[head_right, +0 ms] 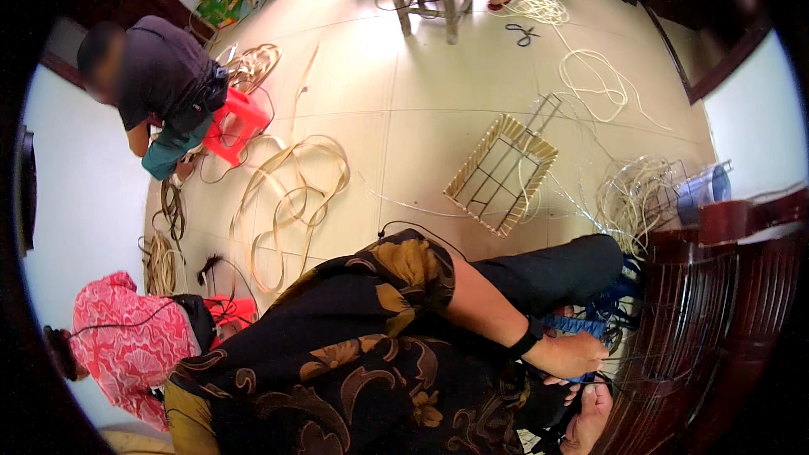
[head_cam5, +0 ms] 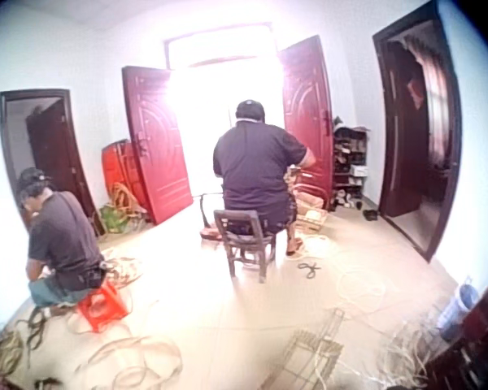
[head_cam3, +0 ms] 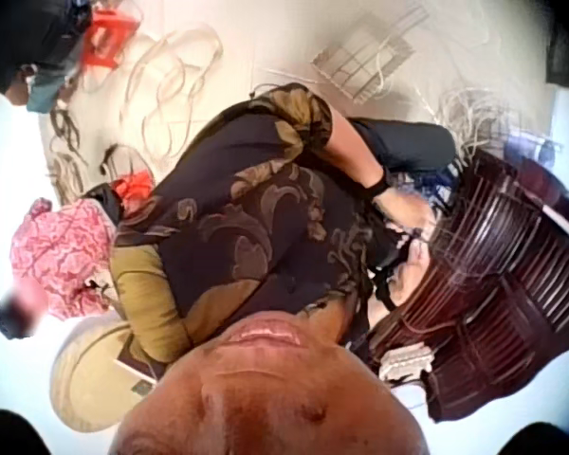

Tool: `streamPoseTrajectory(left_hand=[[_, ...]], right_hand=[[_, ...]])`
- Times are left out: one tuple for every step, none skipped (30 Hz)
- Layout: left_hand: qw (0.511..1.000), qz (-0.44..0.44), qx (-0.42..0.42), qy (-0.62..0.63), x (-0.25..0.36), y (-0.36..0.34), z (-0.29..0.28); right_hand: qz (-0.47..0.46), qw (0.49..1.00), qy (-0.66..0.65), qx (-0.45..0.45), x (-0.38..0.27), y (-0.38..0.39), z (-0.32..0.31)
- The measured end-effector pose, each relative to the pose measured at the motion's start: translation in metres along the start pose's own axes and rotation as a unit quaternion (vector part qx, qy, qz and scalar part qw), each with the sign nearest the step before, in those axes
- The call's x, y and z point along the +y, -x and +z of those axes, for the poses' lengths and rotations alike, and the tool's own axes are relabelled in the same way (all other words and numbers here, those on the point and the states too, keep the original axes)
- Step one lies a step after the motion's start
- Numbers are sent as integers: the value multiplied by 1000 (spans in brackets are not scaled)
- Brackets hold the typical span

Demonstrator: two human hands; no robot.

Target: The person weaves blue synthetic strips through a wire frame to create a basket, wrapping the strips around the wire and pulling them tight by hand.

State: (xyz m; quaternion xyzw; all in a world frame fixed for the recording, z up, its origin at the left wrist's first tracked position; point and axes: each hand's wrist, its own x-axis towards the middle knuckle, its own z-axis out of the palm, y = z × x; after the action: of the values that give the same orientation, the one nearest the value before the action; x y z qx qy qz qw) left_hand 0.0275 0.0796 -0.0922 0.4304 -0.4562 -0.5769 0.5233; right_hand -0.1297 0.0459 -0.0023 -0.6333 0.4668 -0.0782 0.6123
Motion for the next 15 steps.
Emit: streamPoseTrajectory(left_hand=[[998,52,20,-29,-20,-9,4],[992,105,42,-62,-38,-18,8],[989,131,27,-58,-56,-31,11],[992,126,-20,0,-79,-46,13],[988,104,-76,82,-109,-67,18],[976,83,-123,161,-146,-87,23],[962,61,-155,217,-181,-103,25],[964,70,-149,207,-158,-98,21],[976,59,-137,158,-110,-80,13],[992,18,-108,57,-32,-31,-8],[995,-24,-89,28,2,-5,-21],[995,-51,-78,26,22,10,-29],[981,68,-43,175,-66,-26,-2],[980,34,-49,190,-49,-19,-7],[978,-5,-52,203,-7,6,-16]], right_hand=[[25,998,55,-4,-17,5,-1],[47,993,109,-4,-27,6,2],[43,992,120,-4,-25,3,0],[39,990,132,-11,-15,-1,-7],[37,989,145,-23,-6,-8,-15],[35,985,163,-41,-4,-15,-16],[107,982,86,-127,-51,-13,0],[187,966,12,-177,-96,-7,11],[60,997,35,-35,-32,-4,9],[-59,990,54,115,5,-1,9],[-28,996,79,35,-27,6,9],[33,993,114,15,-39,13,1],[93,983,158,-24,-51,11,-2],[150,971,184,-29,-51,11,-8],[85,975,204,2,-42,10,-9]])
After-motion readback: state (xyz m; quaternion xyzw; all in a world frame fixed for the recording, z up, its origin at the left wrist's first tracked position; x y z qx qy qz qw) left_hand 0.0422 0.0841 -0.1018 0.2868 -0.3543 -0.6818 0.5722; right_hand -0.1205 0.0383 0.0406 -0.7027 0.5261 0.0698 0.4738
